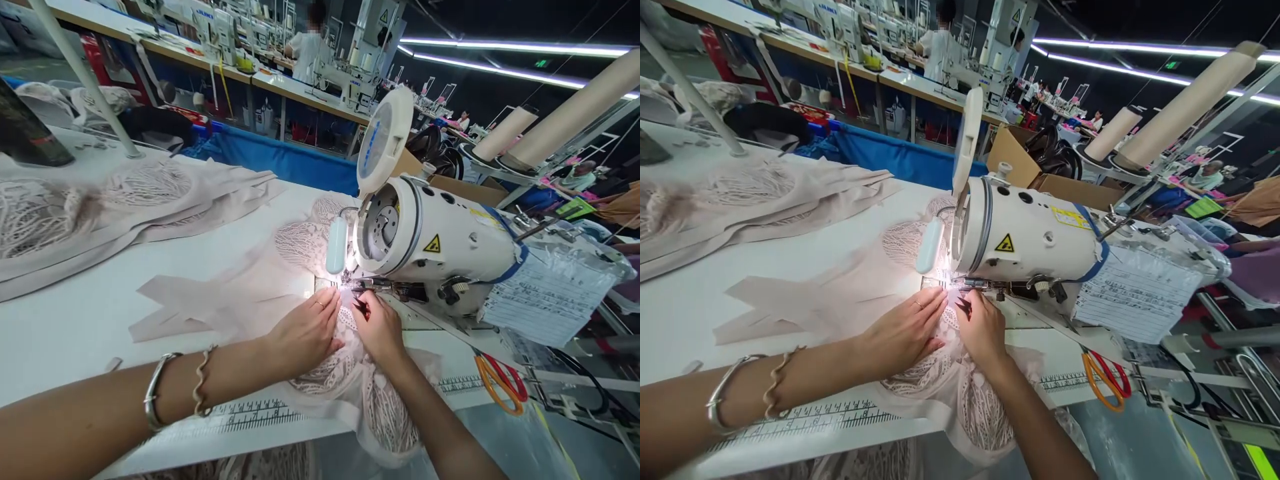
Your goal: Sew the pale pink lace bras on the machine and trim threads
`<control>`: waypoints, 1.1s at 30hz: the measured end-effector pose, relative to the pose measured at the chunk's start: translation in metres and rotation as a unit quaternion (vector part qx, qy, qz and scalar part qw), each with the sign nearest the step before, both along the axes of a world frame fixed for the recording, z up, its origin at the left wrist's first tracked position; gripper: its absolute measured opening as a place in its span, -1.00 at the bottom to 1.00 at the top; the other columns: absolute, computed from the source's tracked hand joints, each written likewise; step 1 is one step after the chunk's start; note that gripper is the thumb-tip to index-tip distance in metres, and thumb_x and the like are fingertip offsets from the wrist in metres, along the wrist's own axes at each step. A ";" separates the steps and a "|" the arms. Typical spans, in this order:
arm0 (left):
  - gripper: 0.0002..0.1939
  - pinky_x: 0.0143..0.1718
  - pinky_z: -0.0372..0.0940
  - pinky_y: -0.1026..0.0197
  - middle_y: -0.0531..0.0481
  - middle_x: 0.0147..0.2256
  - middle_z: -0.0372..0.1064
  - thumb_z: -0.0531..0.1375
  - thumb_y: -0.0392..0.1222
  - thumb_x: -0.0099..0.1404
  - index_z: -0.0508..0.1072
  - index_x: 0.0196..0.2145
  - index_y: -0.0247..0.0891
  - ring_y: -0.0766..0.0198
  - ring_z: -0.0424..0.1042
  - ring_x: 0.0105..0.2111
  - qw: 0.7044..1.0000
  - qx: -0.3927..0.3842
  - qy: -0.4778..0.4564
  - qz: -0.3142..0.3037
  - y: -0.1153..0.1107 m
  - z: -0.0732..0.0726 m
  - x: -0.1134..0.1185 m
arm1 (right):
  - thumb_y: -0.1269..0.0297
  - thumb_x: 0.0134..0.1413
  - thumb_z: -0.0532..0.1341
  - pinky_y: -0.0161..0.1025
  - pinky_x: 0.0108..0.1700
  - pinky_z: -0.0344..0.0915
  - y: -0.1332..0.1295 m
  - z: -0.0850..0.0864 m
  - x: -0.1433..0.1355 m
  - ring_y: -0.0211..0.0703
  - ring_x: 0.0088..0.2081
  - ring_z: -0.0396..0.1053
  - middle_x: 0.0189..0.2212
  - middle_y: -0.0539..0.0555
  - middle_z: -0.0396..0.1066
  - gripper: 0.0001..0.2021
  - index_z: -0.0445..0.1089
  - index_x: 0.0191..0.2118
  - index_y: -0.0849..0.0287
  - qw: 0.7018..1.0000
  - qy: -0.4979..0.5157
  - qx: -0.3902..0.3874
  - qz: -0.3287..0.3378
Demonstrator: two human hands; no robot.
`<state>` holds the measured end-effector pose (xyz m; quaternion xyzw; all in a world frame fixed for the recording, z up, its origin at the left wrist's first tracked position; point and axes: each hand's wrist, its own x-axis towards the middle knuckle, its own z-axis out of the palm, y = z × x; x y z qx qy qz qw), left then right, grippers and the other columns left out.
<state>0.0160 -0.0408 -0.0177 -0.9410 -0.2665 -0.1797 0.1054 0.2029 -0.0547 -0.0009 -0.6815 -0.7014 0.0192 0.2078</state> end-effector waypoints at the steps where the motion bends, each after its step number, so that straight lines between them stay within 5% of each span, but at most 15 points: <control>1: -0.33 0.29 0.09 -0.13 -0.53 0.11 0.40 0.06 0.10 0.46 0.43 0.08 -0.72 -0.23 0.32 0.19 1.000 0.016 0.013 0.004 0.000 0.001 0.000 | 0.32 0.18 0.17 -0.29 -0.37 0.11 -0.001 -0.002 0.000 -0.13 -0.43 0.41 -0.46 0.03 0.51 -0.89 0.33 -0.39 0.12 1.000 -0.004 0.005 0.008; 7: -0.46 0.12 0.27 -0.06 -0.54 0.04 0.43 0.08 0.02 0.46 0.52 -0.07 -0.64 -0.17 0.42 0.06 0.999 -0.009 0.033 -0.038 0.008 0.008 0.002 | 0.50 0.15 0.12 -0.30 -0.39 0.23 -0.007 -0.007 -0.002 -0.12 -0.46 0.50 -0.48 0.03 0.54 -0.86 0.36 -0.24 0.16 0.997 -0.031 0.012 0.066; 12: -0.41 0.15 0.25 -0.08 -0.53 0.14 0.34 0.07 -0.02 0.43 0.35 0.14 -0.69 -0.18 0.38 0.09 0.995 -0.082 0.001 -0.056 0.013 0.011 -0.001 | 0.51 0.30 0.00 -0.27 -0.34 0.37 -0.010 -0.007 -0.005 -0.08 -0.40 0.54 -0.40 0.15 0.58 -0.69 0.44 -0.01 0.28 0.988 -0.095 0.054 0.110; 17: -0.34 0.09 0.24 -0.09 -0.52 0.19 0.29 0.05 0.04 0.45 0.29 0.19 -0.69 -0.17 0.37 0.05 0.991 -0.120 -0.003 -0.052 0.016 0.011 -0.003 | 0.61 0.21 -0.06 -0.24 -0.18 0.47 -0.011 -0.008 -0.004 -0.08 -0.25 0.56 -0.21 0.25 0.60 -0.53 0.41 0.13 0.38 0.976 -0.110 0.094 0.164; 24: -0.32 0.15 0.17 -0.10 -0.49 0.20 0.29 0.05 0.09 0.46 0.27 0.22 -0.64 -0.15 0.35 0.08 0.991 -0.124 -0.019 -0.042 0.015 0.011 -0.005 | 0.62 0.13 0.01 -0.24 -0.31 0.44 -0.009 -0.011 -0.003 -0.06 -0.35 0.55 -0.34 0.16 0.59 -0.52 0.48 0.10 0.35 0.984 -0.094 0.072 0.133; 33: -0.29 0.20 0.11 -0.18 -0.54 0.19 0.28 0.01 0.12 0.48 0.24 0.24 -0.66 -0.25 0.31 0.16 0.994 -0.106 -0.003 -0.025 0.014 0.012 -0.005 | 0.63 0.06 0.06 -0.23 -0.19 0.45 -0.007 -0.009 -0.001 -0.04 -0.22 0.56 -0.19 0.19 0.61 -0.43 0.42 0.19 0.28 0.991 -0.076 -0.017 0.112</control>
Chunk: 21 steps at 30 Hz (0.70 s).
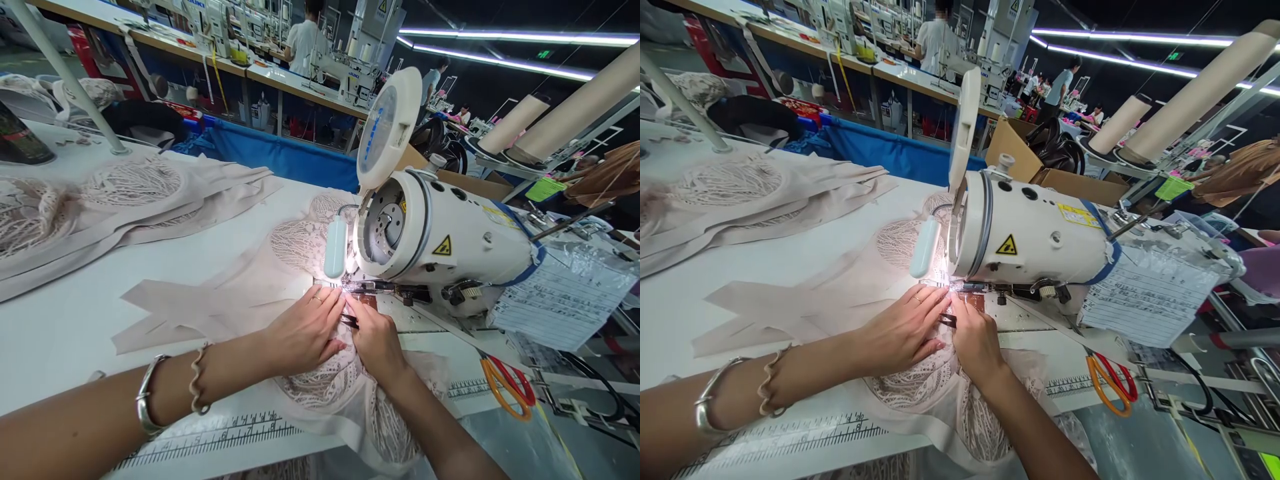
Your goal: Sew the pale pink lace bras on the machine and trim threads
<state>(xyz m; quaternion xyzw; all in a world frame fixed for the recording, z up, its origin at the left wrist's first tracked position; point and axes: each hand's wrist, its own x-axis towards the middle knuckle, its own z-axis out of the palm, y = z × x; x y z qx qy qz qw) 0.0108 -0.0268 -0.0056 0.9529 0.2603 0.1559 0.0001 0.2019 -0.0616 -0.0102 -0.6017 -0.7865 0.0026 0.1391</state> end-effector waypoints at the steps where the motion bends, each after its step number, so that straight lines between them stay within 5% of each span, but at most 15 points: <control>1: -0.29 0.21 0.10 -0.19 -0.53 0.21 0.27 0.00 0.12 0.48 0.23 0.25 -0.65 -0.25 0.30 0.17 1.000 0.002 0.002 0.002 0.000 -0.001 0.000 | 0.62 0.06 0.06 -0.21 -0.19 0.46 0.001 0.000 0.000 -0.03 -0.21 0.56 -0.19 0.19 0.61 -0.43 0.41 0.19 0.28 1.000 0.000 -0.006 -0.003; 7: -0.32 0.22 0.12 -0.20 -0.52 0.21 0.27 0.01 0.11 0.48 0.27 0.22 -0.62 -0.25 0.30 0.19 1.000 0.025 0.004 0.004 0.003 0.001 -0.001 | 0.61 0.05 0.08 -0.22 -0.15 0.43 0.002 0.007 -0.002 -0.04 -0.19 0.53 -0.15 0.17 0.57 -0.45 0.40 0.17 0.20 0.999 0.019 -0.021 -0.016; 12: -0.64 0.16 0.24 -0.11 -0.41 0.10 0.41 -0.01 -0.27 0.48 0.40 0.10 -0.52 -0.15 0.37 0.14 0.994 0.065 0.031 -0.078 -0.002 0.002 0.000 | 0.57 0.07 0.10 -0.25 -0.18 0.41 -0.001 0.017 0.005 -0.08 -0.23 0.49 -0.16 0.14 0.48 -0.60 0.45 -0.01 0.17 0.997 0.067 -0.025 -0.002; 17: -0.57 0.19 0.20 -0.28 -0.37 0.18 0.31 0.22 -0.35 0.30 0.38 0.13 -0.39 -0.29 0.26 0.23 0.995 0.000 0.008 -0.096 -0.001 -0.006 -0.004 | 0.59 0.09 0.07 -0.26 -0.14 0.42 -0.003 0.018 0.013 -0.10 -0.19 0.47 -0.14 0.15 0.43 -0.49 0.40 0.14 0.18 0.995 0.080 -0.033 0.041; 21: -0.69 0.22 0.21 -0.18 -0.20 0.08 0.42 0.19 -0.45 0.31 0.46 -0.02 -0.25 -0.08 0.30 0.21 0.990 -0.060 -0.059 -0.117 0.013 -0.001 -0.009 | 0.60 0.11 0.06 -0.26 -0.15 0.40 0.003 0.019 0.010 -0.11 -0.18 0.46 -0.08 0.15 0.44 -0.49 0.40 0.15 0.13 0.998 0.050 -0.028 0.038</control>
